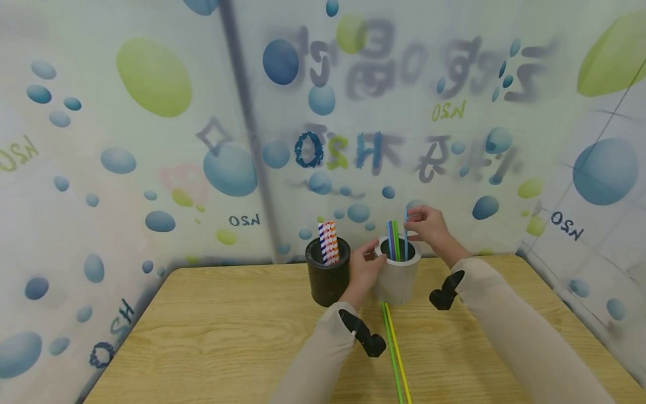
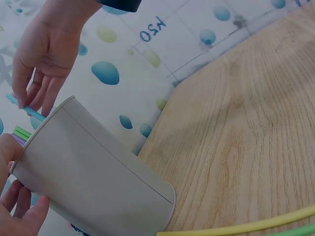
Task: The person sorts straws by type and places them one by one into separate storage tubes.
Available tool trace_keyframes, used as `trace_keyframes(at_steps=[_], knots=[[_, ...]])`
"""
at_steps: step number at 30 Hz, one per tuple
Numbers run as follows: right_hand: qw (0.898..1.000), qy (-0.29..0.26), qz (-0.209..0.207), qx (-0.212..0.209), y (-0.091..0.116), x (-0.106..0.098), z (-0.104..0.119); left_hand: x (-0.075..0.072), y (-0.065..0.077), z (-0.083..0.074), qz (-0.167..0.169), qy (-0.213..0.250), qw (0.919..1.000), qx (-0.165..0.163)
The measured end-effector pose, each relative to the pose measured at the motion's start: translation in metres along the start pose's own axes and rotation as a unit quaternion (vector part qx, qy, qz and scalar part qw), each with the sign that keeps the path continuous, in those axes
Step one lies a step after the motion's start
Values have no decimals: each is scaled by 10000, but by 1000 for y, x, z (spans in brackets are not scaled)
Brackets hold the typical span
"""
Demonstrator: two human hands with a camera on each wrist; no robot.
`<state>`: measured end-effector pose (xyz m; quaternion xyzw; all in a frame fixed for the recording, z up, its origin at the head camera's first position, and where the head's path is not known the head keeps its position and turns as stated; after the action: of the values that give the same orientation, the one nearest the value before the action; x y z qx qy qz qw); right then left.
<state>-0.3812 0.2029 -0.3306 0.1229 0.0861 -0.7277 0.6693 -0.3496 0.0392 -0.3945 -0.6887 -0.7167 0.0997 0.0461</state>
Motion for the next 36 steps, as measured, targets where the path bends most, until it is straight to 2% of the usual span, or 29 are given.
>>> trace_keyframes(at_steps=[23,27,36], knots=[[9949,711,-203,686,-9,12,-16,-2,0,1,32,-144,9999,-54],[9943,797,-165,689,-10,14,-17,-2,0,2,38,-128,9999,37],[9929,992,-192,635,-8,14,-16,-1,0,0,60,-94,9999,4]])
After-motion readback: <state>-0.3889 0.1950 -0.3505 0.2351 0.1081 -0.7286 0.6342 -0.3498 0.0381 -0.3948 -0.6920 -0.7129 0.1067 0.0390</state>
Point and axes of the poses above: each hand's wrist, its own y-axis away from the middle knuckle, its own x-axis out of the palm, z = x × y, the point moved 4 cm from there along -y, towards the middle knuckle, and after that the axes turned 5 degrees about x, right-handed, at the moved point
